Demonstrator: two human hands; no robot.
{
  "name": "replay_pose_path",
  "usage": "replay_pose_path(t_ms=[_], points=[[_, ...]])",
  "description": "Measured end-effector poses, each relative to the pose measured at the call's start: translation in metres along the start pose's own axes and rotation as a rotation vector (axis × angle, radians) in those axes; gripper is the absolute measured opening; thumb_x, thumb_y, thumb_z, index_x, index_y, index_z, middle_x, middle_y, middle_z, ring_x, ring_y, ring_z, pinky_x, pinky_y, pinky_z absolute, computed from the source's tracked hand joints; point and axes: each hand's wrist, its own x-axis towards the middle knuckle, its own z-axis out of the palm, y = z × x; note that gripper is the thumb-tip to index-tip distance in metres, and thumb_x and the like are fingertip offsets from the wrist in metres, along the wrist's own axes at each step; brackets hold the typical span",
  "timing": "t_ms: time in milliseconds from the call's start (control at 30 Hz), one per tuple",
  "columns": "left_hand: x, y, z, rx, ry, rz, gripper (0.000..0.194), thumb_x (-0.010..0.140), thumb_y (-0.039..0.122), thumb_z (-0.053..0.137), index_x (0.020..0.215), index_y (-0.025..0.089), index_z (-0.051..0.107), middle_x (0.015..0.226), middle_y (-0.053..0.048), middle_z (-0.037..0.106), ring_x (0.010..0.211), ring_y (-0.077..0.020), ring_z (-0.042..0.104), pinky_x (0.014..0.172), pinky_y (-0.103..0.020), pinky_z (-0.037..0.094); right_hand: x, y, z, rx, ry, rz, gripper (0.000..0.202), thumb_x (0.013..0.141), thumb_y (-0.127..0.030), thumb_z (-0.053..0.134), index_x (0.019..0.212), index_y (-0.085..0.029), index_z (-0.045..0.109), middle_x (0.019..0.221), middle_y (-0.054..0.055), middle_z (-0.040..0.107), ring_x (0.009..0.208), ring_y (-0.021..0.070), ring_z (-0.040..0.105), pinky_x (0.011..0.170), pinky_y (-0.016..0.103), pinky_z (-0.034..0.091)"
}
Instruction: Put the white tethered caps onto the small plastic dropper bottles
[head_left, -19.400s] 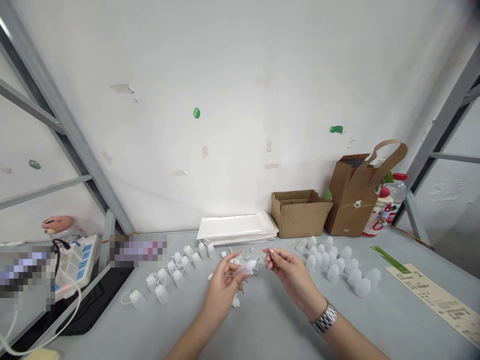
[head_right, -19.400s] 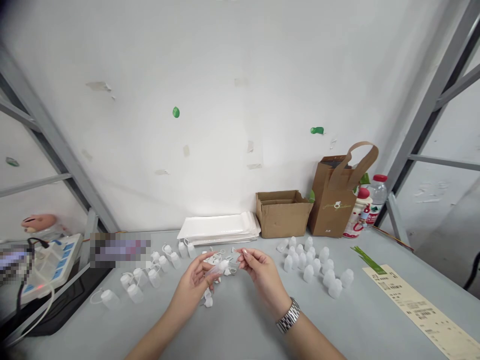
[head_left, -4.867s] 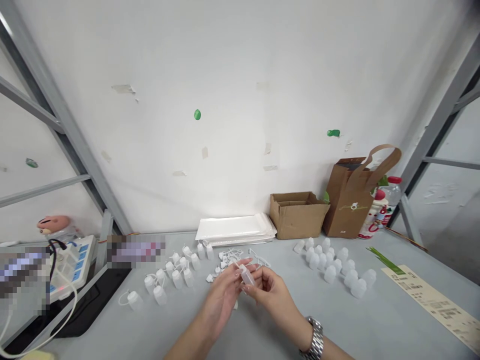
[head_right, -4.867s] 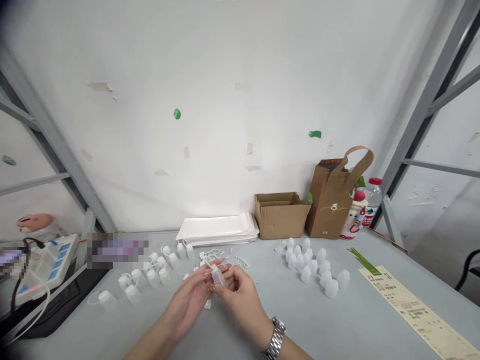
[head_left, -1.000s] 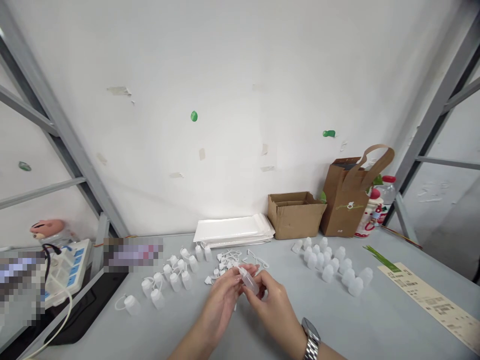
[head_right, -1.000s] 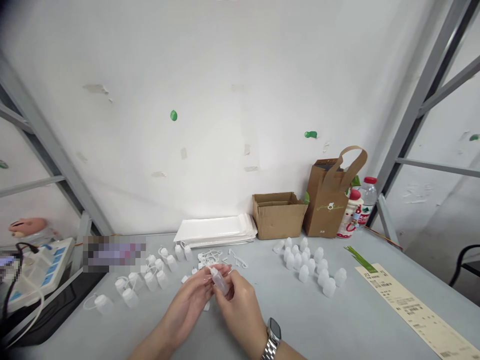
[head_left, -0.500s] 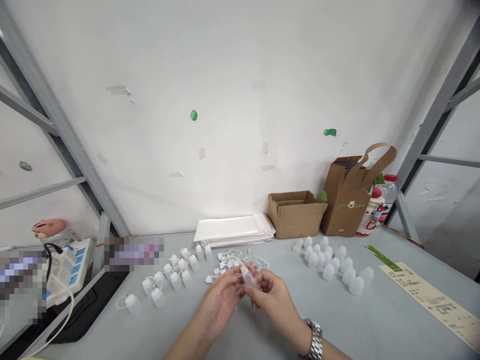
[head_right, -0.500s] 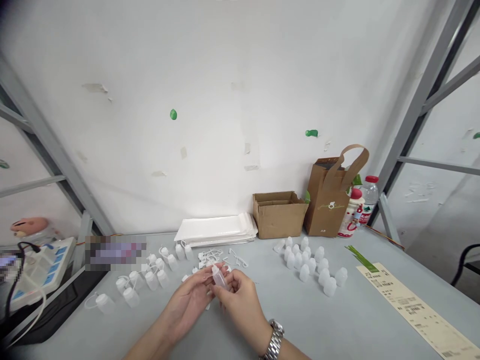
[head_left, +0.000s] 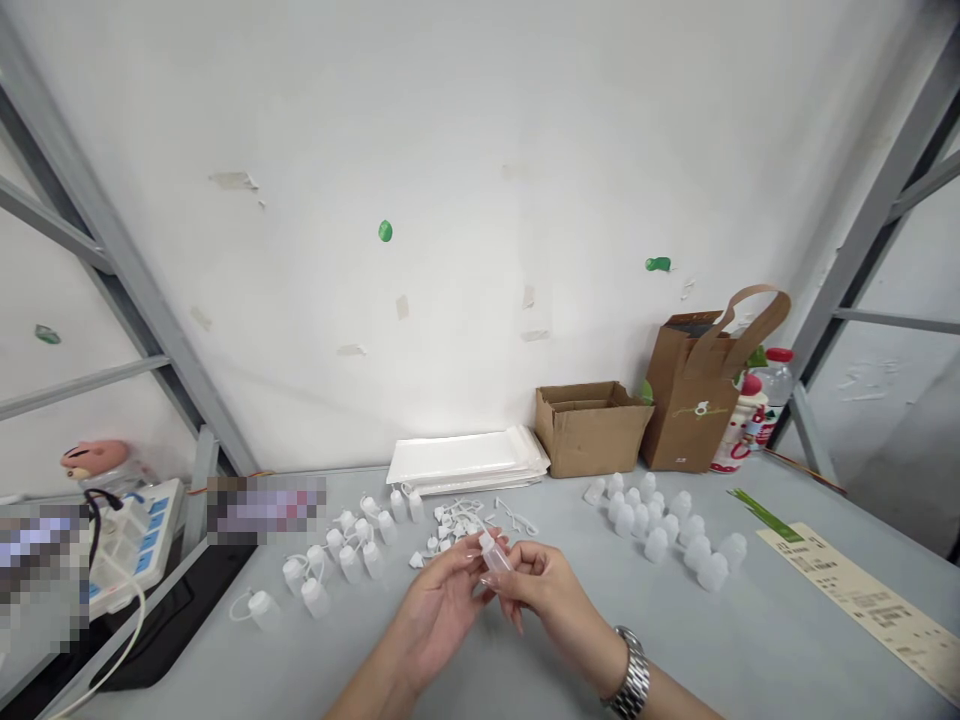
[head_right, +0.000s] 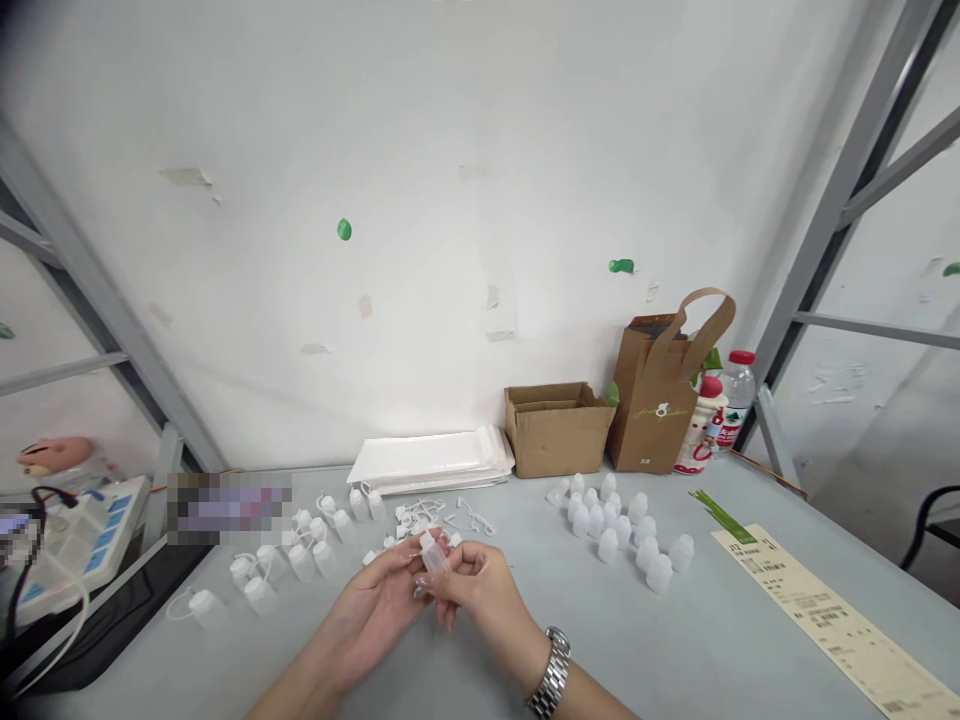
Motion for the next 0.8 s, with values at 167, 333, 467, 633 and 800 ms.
replay_pose_path(t_ms=[167, 333, 467, 633, 800], points=[[-0.0008, 0.0002, -0.0006, -0.044, -0.038, -0.02, 0.022, 0.078, 0.01, 0.046, 0.089, 0.011, 0.066, 0.09, -0.008, 0.064, 0.081, -0.0152, 0.055, 0.079, -0.028, 0.039, -0.0012, 0.0008, 0.0, 0.053, -0.028, 0.024, 0.033, 0.058, -0.03, 0.077, 0.051, -0.016, 0.047, 0.039, -0.005, 0.052, 0.035, 0.0065, 0.044, 0.035, 0.018, 0.032], [-0.002, 0.0004, 0.0016, -0.054, -0.103, -0.025, 0.02, 0.08, 0.011, 0.046, 0.087, 0.011, 0.065, 0.084, -0.006, 0.063, 0.079, -0.0145, 0.054, 0.077, -0.027, 0.039, -0.0029, -0.0015, 0.0005, 0.088, -0.063, 0.05, 0.032, 0.059, -0.026, 0.077, 0.05, -0.016, 0.048, 0.039, -0.004, 0.052, 0.033, 0.0059, 0.042, 0.035, 0.018, 0.03], [-0.0024, -0.0019, 0.0031, -0.038, -0.084, -0.022, 0.016, 0.08, 0.013, 0.049, 0.082, 0.012, 0.065, 0.08, -0.004, 0.062, 0.075, -0.0132, 0.054, 0.074, -0.026, 0.038, -0.0054, -0.0048, 0.002, 0.132, -0.126, 0.091, 0.027, 0.061, -0.024, 0.075, 0.051, -0.014, 0.052, 0.039, -0.004, 0.053, 0.032, 0.0048, 0.041, 0.035, 0.018, 0.028], [0.001, -0.005, 0.0022, 0.027, -0.03, 0.018, 0.01, 0.078, 0.017, 0.055, 0.079, 0.014, 0.064, 0.072, -0.001, 0.059, 0.063, -0.0113, 0.051, 0.065, -0.025, 0.039, -0.0045, -0.0032, 0.0007, 0.204, -0.198, 0.119, 0.019, 0.068, -0.025, 0.069, 0.059, -0.01, 0.062, 0.042, -0.002, 0.055, 0.033, 0.0041, 0.042, 0.037, 0.017, 0.028], [0.0015, -0.0008, 0.0039, 0.117, 0.002, 0.085, 0.019, 0.077, 0.025, 0.058, 0.092, 0.016, 0.064, 0.074, -0.002, 0.062, 0.062, -0.0123, 0.053, 0.066, -0.027, 0.043, -0.0001, -0.0009, -0.0041, 0.258, -0.226, 0.087, 0.027, 0.074, -0.033, 0.065, 0.077, -0.007, 0.068, 0.058, 0.004, 0.062, 0.048, 0.0067, 0.052, 0.05, 0.018, 0.038]])
